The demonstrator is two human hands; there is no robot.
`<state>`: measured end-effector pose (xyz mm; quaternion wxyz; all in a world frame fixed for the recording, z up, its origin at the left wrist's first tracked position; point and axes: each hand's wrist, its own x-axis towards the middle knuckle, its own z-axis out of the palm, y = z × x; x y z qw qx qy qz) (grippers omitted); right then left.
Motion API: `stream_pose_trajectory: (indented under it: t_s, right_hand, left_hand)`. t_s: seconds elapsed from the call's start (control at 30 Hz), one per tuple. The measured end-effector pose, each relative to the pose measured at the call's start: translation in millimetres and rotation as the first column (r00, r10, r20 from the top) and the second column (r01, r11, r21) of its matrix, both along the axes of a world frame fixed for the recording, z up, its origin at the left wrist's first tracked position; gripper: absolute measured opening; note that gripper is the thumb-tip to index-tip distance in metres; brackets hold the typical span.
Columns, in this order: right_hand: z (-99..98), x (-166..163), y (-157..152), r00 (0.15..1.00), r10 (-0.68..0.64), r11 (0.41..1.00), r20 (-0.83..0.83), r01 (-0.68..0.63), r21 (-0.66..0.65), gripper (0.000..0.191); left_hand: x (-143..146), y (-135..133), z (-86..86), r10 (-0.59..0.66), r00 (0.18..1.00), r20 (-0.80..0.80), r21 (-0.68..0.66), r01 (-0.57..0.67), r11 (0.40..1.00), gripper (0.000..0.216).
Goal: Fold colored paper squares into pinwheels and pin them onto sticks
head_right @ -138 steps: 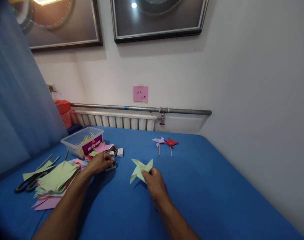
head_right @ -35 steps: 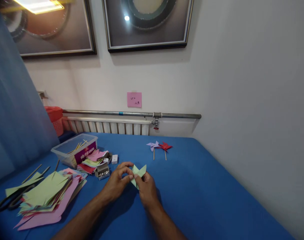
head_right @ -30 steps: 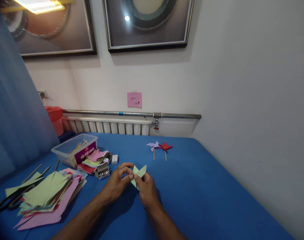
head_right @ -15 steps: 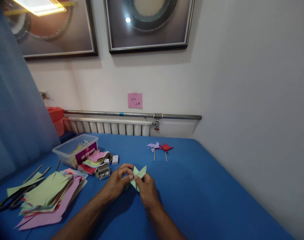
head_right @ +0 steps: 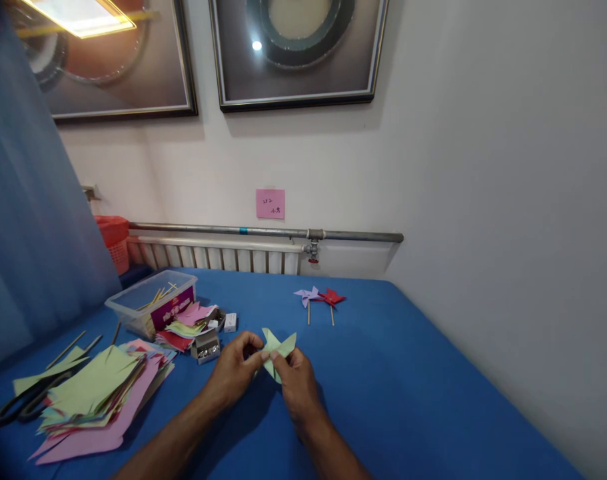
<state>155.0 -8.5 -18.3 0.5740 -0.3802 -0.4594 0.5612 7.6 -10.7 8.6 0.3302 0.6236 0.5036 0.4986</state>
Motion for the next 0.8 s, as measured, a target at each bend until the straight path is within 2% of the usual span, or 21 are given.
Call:
stream_pose_trajectory:
  t_s: [0.13,0.27,0.4,0.57,0.8]
  right_hand:
    - [2.6,1.0,0.2,1.000,0.016,1.000,-0.007,-0.016,-0.006,0.050]
    - [8.9,1.9,-2.4,0.998,0.067,0.998,-0.010,-0.067,-0.012,0.053]
    - [10.0,1.9,-2.4,0.998,0.061,0.998,0.000,-0.061,-0.016,0.057]
    - [4.5,1.7,1.0,1.000,0.030,0.999,0.007,-0.030,-0.026,0.054]
    - [5.2,0.3,1.5,1.000,0.019,1.000,0.004,-0.019,-0.017,0.051]
  left_hand:
    - [-0.9,2.5,-1.2,-0.081,0.992,0.099,-0.096,0.091,0.991,0.027]
    - [-4.6,1.3,7.0,-0.198,0.971,0.132,-0.143,0.217,0.966,0.032]
    - [-4.3,-1.2,12.1,-0.175,0.981,0.078,-0.120,0.184,0.976,0.030]
    - [-1.2,-3.1,9.1,-0.111,0.993,-0.047,-0.058,0.109,0.992,0.025]
    - [0.4,-6.4,11.8,-0.124,0.990,-0.064,-0.023,0.122,0.992,0.023]
